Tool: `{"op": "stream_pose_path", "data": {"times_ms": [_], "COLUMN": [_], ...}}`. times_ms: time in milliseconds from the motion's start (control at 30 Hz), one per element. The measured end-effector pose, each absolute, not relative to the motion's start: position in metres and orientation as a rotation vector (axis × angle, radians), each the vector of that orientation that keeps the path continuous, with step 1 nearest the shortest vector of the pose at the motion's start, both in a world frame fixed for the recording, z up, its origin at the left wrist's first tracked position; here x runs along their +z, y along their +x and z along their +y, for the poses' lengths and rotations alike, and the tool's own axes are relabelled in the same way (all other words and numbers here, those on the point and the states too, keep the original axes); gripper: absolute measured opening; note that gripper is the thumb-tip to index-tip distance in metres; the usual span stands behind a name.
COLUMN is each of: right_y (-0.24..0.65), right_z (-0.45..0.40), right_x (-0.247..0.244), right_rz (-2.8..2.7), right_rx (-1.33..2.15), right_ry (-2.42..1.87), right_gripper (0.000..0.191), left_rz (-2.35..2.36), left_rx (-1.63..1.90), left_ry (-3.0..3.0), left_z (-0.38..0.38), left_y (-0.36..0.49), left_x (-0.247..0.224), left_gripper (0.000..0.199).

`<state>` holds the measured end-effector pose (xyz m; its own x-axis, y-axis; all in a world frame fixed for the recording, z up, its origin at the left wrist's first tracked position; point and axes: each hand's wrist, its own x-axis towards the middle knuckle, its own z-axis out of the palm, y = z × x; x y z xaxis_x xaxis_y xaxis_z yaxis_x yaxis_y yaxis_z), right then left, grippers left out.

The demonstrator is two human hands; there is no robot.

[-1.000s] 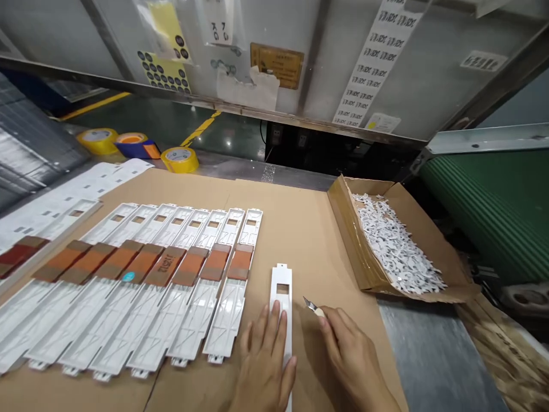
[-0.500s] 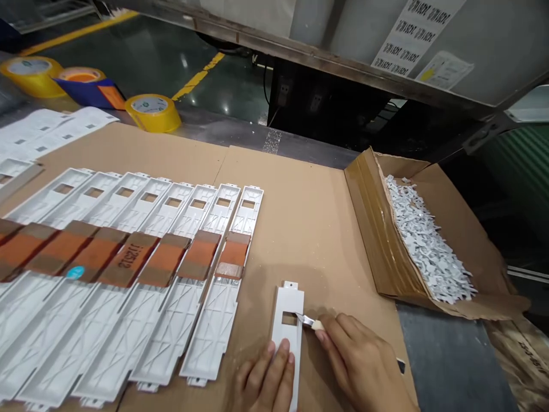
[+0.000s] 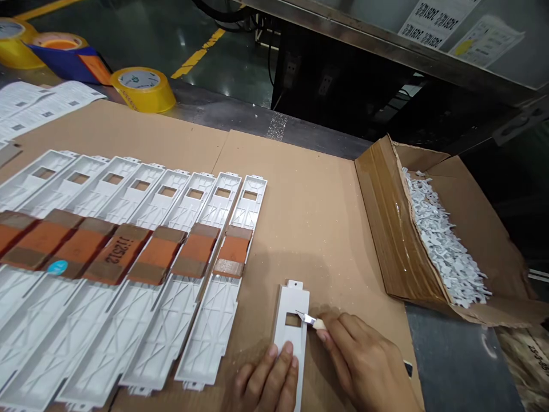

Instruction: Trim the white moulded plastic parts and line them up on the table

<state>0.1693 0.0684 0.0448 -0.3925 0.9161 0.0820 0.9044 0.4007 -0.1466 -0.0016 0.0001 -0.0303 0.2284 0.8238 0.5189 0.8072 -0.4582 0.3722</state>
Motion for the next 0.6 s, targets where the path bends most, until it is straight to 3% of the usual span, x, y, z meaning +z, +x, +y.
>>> {"op": "stream_pose_path", "data": {"times_ms": [600], "right_y": [0.171], "right_z": [0.081], "right_x": [0.053], "right_rz": [-2.672], "right_rx": [0.012], "right_ry": [-1.655], "right_gripper": [0.043], "left_rz": [1.647], "left_rx": [1.059], "left_ry": [2.441], "left_z": [-0.004], "left_y": [0.001], "left_x": [-0.037], "left_gripper": [0.041]}}
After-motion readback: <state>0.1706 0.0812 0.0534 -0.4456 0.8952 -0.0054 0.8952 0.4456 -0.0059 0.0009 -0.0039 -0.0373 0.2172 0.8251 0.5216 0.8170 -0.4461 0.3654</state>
